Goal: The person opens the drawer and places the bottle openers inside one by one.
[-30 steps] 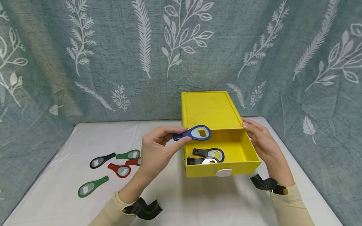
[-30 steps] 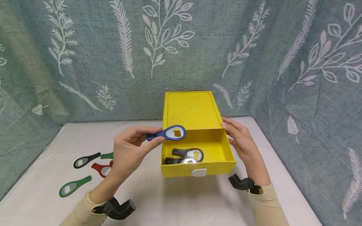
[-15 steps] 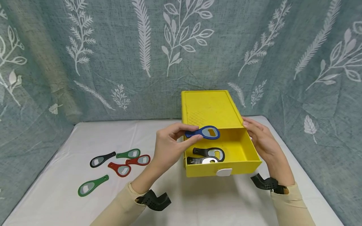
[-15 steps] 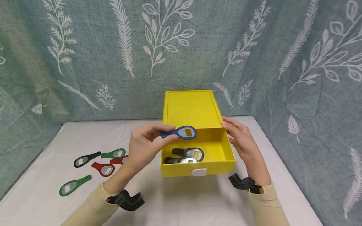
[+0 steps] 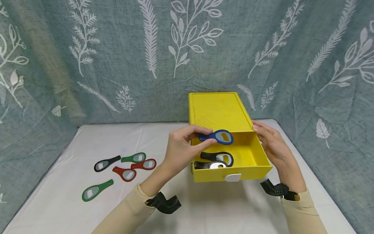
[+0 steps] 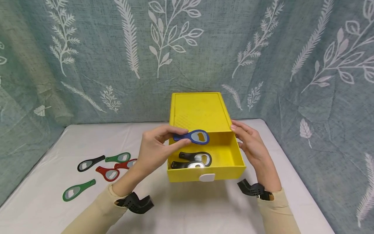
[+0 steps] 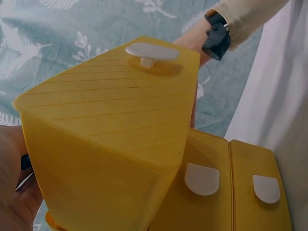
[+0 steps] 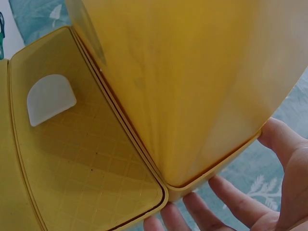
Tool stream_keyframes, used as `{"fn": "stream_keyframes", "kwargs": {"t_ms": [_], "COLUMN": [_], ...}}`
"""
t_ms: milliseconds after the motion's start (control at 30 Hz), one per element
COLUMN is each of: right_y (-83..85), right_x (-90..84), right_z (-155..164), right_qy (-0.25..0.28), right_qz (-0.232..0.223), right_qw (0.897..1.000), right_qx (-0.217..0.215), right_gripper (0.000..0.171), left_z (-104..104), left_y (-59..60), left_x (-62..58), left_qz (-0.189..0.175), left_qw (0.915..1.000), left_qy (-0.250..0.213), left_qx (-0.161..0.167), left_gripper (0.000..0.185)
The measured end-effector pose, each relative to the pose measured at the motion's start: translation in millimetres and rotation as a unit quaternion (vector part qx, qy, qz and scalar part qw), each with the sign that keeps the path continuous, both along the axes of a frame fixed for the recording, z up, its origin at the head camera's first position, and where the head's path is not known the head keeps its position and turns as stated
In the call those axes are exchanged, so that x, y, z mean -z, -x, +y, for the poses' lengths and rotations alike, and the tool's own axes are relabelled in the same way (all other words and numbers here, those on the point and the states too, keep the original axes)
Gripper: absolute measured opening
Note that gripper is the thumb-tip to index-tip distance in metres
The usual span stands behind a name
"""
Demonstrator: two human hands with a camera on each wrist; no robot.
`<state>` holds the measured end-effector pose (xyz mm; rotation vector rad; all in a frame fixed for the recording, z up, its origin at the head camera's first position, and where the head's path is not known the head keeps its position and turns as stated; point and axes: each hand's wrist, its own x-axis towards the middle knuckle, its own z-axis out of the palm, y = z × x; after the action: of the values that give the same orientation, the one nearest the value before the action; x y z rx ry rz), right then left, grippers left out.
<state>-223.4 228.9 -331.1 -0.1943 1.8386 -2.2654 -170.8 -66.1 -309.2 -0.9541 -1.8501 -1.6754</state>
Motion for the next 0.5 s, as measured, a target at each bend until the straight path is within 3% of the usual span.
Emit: {"fn": "stream_keyframes", "kwargs": {"t_ms": [500], "right_y": [1.6], "right_x": [0.8], "right_z": [1.0], "right_qy": [-0.002], "right_qz": [0.004], "right_qw": [1.000], "right_qx": [0.005], "right_gripper": [0.037], "left_z": [3.8], "left_y": [6.5], "left_x": [-0.3], "left_qz": [0.012], "left_qw": [0.9990], "left_qy": [0.035], "left_qx": [-0.024], "left_gripper": [0.023]}}
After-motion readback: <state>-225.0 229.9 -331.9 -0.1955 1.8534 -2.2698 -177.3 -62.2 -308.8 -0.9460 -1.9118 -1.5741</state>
